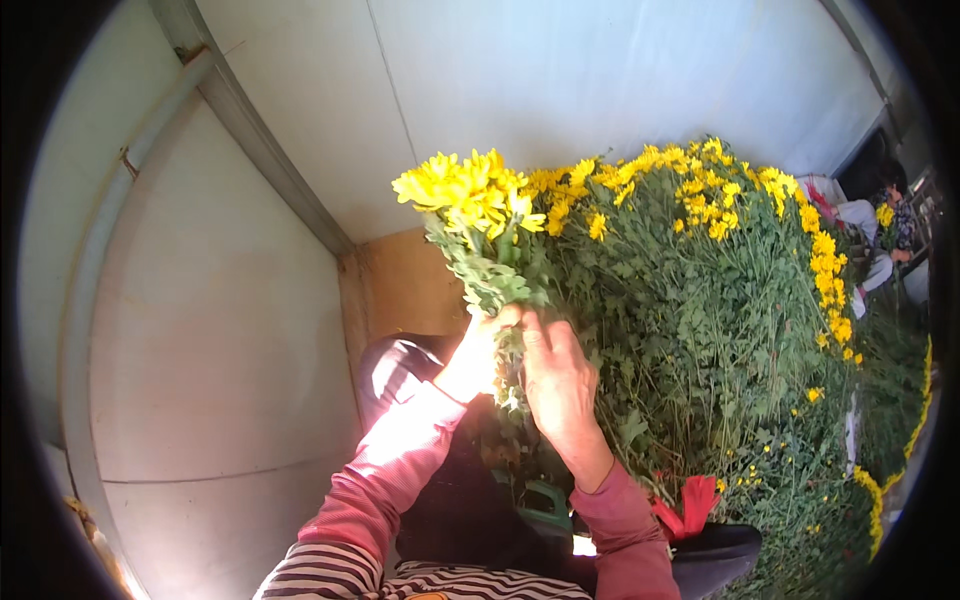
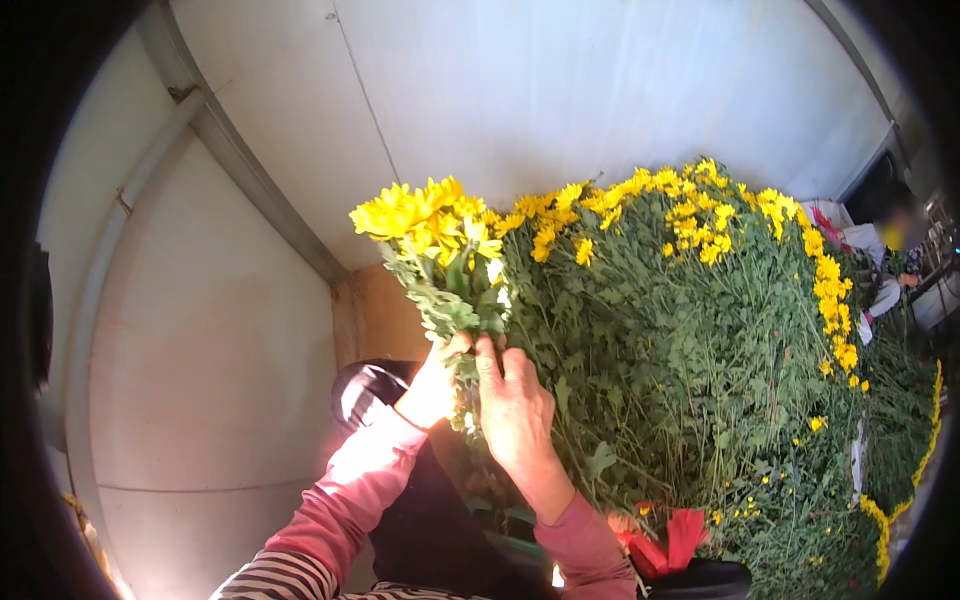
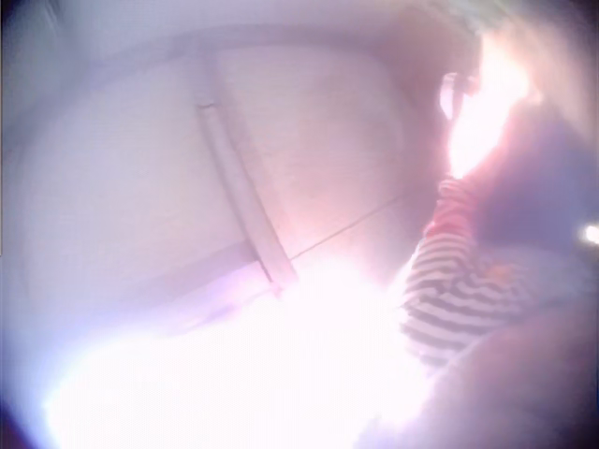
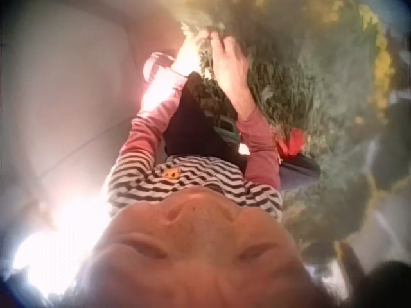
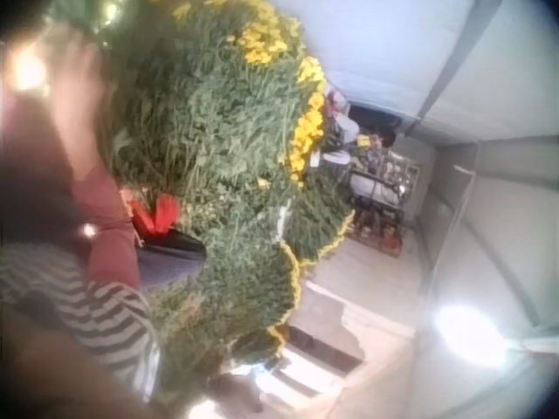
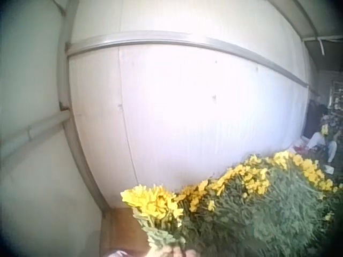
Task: The person gathers yellow chrysanthemum stems from a large pile, aligns them into a bunch, and ties the stems with a red rubber band. The person repeats this process to form multiple bouquets.
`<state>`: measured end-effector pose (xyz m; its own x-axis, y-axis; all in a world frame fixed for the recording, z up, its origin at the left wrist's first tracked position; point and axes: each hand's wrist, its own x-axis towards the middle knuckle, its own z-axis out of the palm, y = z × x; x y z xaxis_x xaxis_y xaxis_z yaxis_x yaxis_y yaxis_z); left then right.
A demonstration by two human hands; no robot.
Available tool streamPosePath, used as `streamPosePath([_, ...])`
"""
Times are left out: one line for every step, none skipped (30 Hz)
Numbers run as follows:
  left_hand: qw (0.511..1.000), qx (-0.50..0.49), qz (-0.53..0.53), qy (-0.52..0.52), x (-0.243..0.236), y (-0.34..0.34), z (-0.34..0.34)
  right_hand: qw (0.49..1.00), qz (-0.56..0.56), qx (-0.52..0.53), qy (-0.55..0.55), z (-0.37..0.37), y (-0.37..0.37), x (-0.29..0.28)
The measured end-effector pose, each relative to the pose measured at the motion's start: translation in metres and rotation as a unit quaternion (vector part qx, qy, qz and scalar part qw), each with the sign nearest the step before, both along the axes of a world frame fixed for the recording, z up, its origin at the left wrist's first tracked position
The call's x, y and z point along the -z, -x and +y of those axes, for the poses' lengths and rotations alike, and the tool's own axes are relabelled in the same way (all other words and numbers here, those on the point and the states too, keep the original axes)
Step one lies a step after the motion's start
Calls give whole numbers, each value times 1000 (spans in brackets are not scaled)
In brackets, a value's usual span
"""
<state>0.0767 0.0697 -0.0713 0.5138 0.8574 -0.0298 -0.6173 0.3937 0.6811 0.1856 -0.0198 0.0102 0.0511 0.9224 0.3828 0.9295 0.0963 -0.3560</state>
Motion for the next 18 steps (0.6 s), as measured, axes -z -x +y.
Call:
streamPosePath([998, 23, 50, -31, -21, -4, -3, 999, -37, -1, 14, -1, -3, 0])
streamPosePath([996, 22, 73, -50, -23, 6, -9, 997, -63, -9, 32, -4, -1, -1])
streamPosePath([993, 24, 91, -68, -22, 14, -13, 998, -21, -58, -14, -6, -5, -5])
streamPosePath([989, 16, 117, -92, -29, 28, -19, 990, 2, -108, -88, -6, -14, -7])
streamPosePath([994, 12, 109, -1, -33, 39, -18, 993, 47, -78, -75, -6, -26, -4])
streamPosePath([992, 1, 92, 91, -35, 48, -15, 993, 86, -45, -63, -7, -40, 3])
streamPosePath([993, 22, 71, 95, -26, 55, -9, 988, 154, 25, -13, -11, -61, 27])
streamPosePath([995, 72, 53, 47, -15, 51, -4, 963, 237, 46, 121, -14, -77, 57])
streamPosePath([993, 115, 37, 1, -12, 47, 1, 896, 345, 25, 277, -17, -81, 62])
streamPosePath([977, 184, 23, -102, -20, 39, 9, 793, 446, -3, 415, -19, -79, 66])
streamPosePath([939, 304, -36, -158, 5, 30, 34, 753, 501, -24, 426, -26, -72, 84])
streamPosePath([873, 424, -85, -225, 21, 26, 58, 708, 554, -57, 433, -30, -60, 94])
streamPosePath([793, 523, -125, -286, 20, 16, 77, 687, 586, -28, 429, -25, -53, 91])
streamPosePath([790, 523, -127, -294, 23, 16, 79, 628, 691, -38, 357, -24, -55, 95])
streamPosePath([786, 524, -132, -301, 26, 15, 79, 623, 710, -42, 326, -22, -59, 92])
streamPosePath([780, 528, -136, -307, 20, 8, 78, 616, 730, -46, 292, -16, -63, 85])
streamPosePath([816, 471, -107, -318, 7, 12, 68, 598, 746, -20, 293, -9, -60, 66])
streamPosePath([847, 417, -89, -319, -9, 19, 57, 663, 677, -15, 319, -4, -51, 59])
